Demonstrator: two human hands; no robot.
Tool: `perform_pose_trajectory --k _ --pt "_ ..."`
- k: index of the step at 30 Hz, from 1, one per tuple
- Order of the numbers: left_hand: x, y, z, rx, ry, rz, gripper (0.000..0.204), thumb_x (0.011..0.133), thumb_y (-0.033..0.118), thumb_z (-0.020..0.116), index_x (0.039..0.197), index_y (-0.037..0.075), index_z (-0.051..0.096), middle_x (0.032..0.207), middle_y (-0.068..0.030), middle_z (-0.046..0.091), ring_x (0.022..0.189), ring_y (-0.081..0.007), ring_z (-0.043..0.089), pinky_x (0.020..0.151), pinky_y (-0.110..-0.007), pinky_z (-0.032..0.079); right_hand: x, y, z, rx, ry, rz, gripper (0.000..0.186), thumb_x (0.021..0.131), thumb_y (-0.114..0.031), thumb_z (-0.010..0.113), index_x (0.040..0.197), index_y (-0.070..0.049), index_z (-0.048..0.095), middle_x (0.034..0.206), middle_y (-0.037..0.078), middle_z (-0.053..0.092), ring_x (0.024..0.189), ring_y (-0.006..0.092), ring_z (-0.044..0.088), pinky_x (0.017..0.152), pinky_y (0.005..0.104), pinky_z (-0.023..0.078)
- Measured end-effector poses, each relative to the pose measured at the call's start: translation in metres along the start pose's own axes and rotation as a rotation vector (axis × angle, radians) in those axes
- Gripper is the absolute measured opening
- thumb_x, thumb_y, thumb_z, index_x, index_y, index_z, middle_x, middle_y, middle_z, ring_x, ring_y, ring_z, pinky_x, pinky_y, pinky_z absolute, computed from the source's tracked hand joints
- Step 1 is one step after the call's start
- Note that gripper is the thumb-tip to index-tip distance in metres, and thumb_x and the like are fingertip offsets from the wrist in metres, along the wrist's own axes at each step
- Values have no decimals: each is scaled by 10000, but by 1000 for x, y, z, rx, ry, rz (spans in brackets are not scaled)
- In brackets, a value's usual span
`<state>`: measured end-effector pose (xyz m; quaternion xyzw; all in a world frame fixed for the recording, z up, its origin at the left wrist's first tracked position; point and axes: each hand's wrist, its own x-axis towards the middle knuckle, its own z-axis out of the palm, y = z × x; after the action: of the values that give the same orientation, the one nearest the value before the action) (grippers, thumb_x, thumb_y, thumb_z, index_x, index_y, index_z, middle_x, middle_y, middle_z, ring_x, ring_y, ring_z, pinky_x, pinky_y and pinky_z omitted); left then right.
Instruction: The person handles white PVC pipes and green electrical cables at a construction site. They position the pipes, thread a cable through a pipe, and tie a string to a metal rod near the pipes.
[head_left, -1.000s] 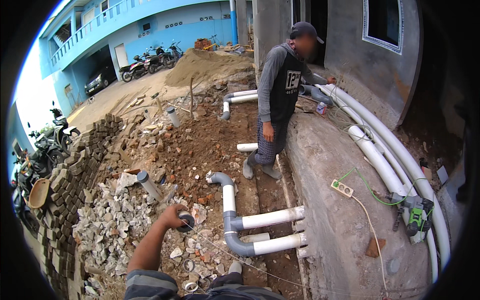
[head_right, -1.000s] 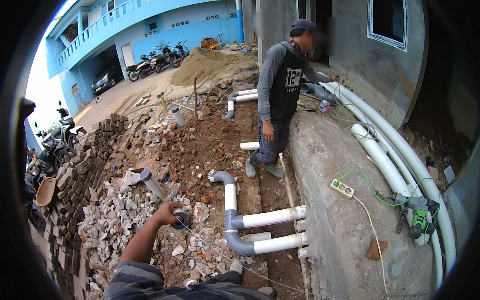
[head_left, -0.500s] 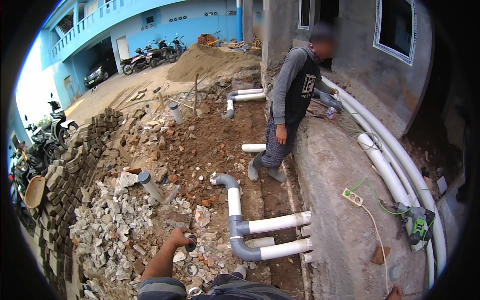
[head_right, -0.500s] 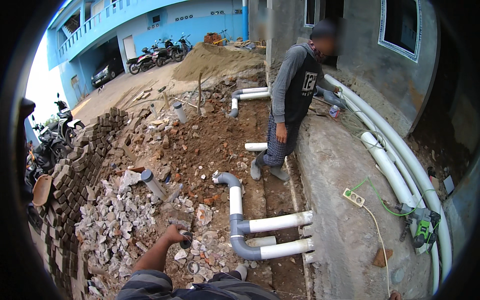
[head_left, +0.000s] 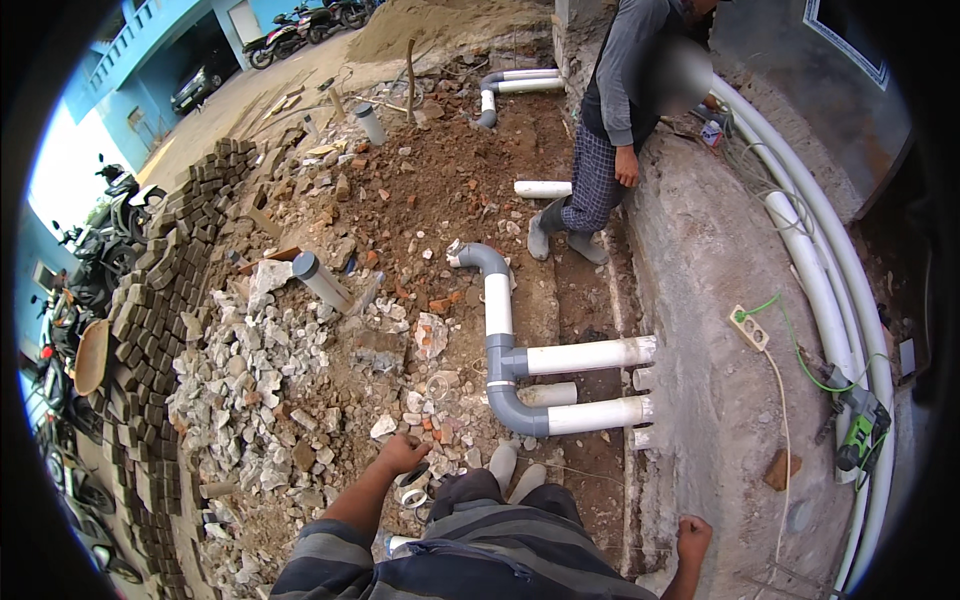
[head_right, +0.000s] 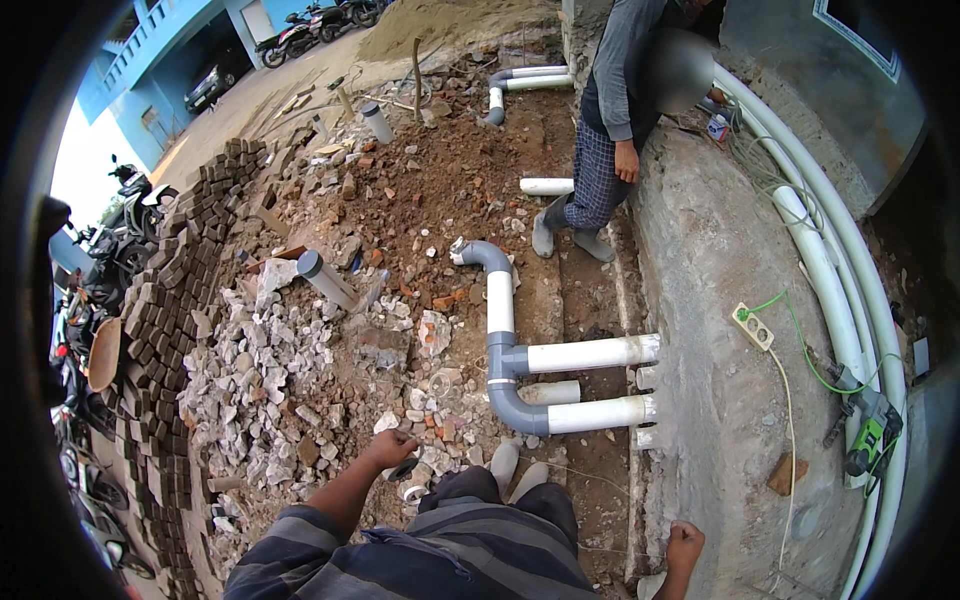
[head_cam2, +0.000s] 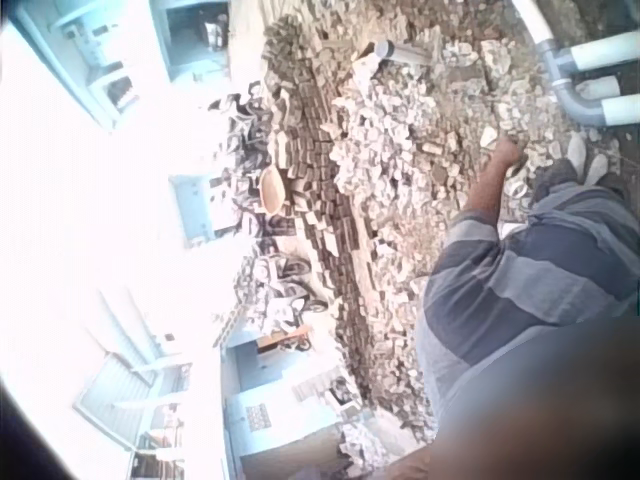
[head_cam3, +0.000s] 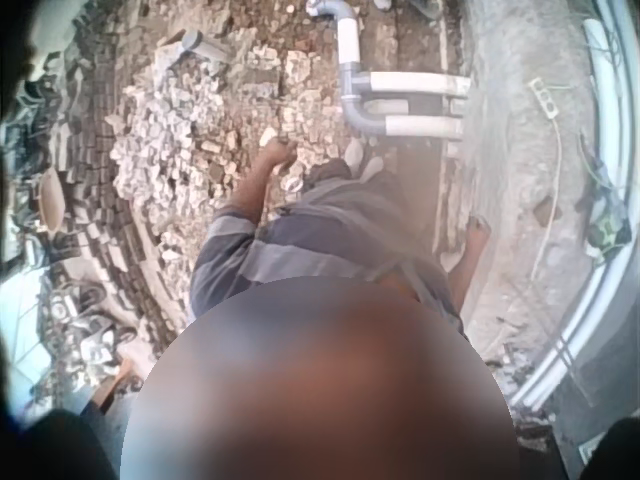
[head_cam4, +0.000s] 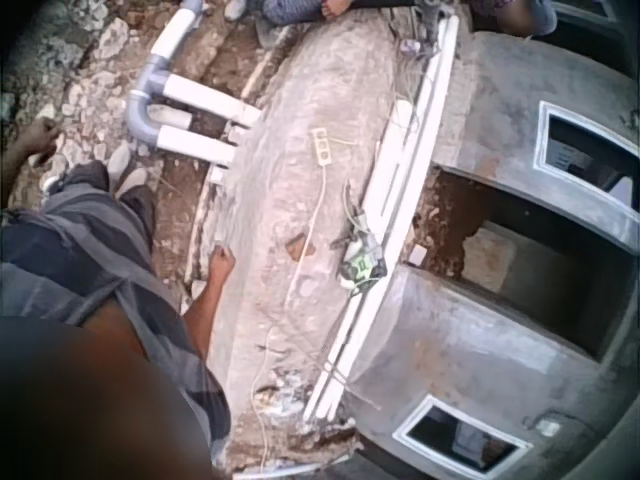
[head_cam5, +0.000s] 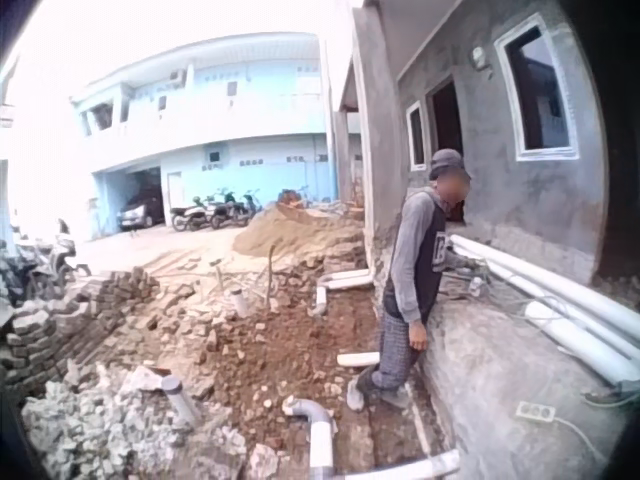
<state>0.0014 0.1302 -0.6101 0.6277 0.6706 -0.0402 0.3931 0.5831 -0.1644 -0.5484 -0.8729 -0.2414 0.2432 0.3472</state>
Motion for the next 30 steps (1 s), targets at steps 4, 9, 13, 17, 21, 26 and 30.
perform_pose_trajectory --k 4,9,13,17,21,26,30 --pt "-59 -45 18 -87 180 -250 447 820 457 698 783 12 718 705 -191 675 653 -302 664 654 -409 522 52 22 -12 -35 22 -9 86 821 -18 640 802 38 702 630 6 597 573 86 510 534 262 391" --pt "-121 -74 36 -169 161 -567 300 812 337 715 871 49 775 840 -171 733 809 -300 712 752 -387 552 118 3 8 69 21 -100 59 816 -16 667 818 24 711 648 -19 585 587 73 489 544 256 387" --pt "-137 -49 39 -216 199 -597 274 813 327 703 853 68 782 823 -161 736 792 -277 718 773 -375 556 156 -61 51 146 -50 -241 54 822 -27 687 838 15 716 657 -28 588 591 65 483 552 248 391" --pt "-110 -14 34 -145 128 -603 307 808 357 686 819 65 779 777 -150 733 754 -243 719 736 -364 560 177 -140 89 167 -140 -347 77 836 -47 689 862 20 717 674 -19 608 604 63 494 571 248 414" --pt "-43 -20 15 -235 108 -497 346 796 388 693 783 49 762 733 -147 720 719 -258 714 712 -364 550 200 -220 131 181 -153 -318 95 850 -59 692 894 19 723 698 -13 623 618 63 500 589 249 428" --pt "89 -55 -37 -160 80 -425 400 816 454 700 812 59 755 751 -140 719 722 -279 705 717 -373 543 237 -339 222 357 -122 -367 104 862 -65 701 927 11 730 720 -35 615 639 44 491 587 225 408" --pt "227 -60 -115 5 85 -351 436 784 490 693 805 59 752 841 -160 731 840 -304 713 812 -403 553 274 -454 319 393 -84 -407 108 864 -68 700 935 5 734 728 -33 630 645 43 515 594 223 414"
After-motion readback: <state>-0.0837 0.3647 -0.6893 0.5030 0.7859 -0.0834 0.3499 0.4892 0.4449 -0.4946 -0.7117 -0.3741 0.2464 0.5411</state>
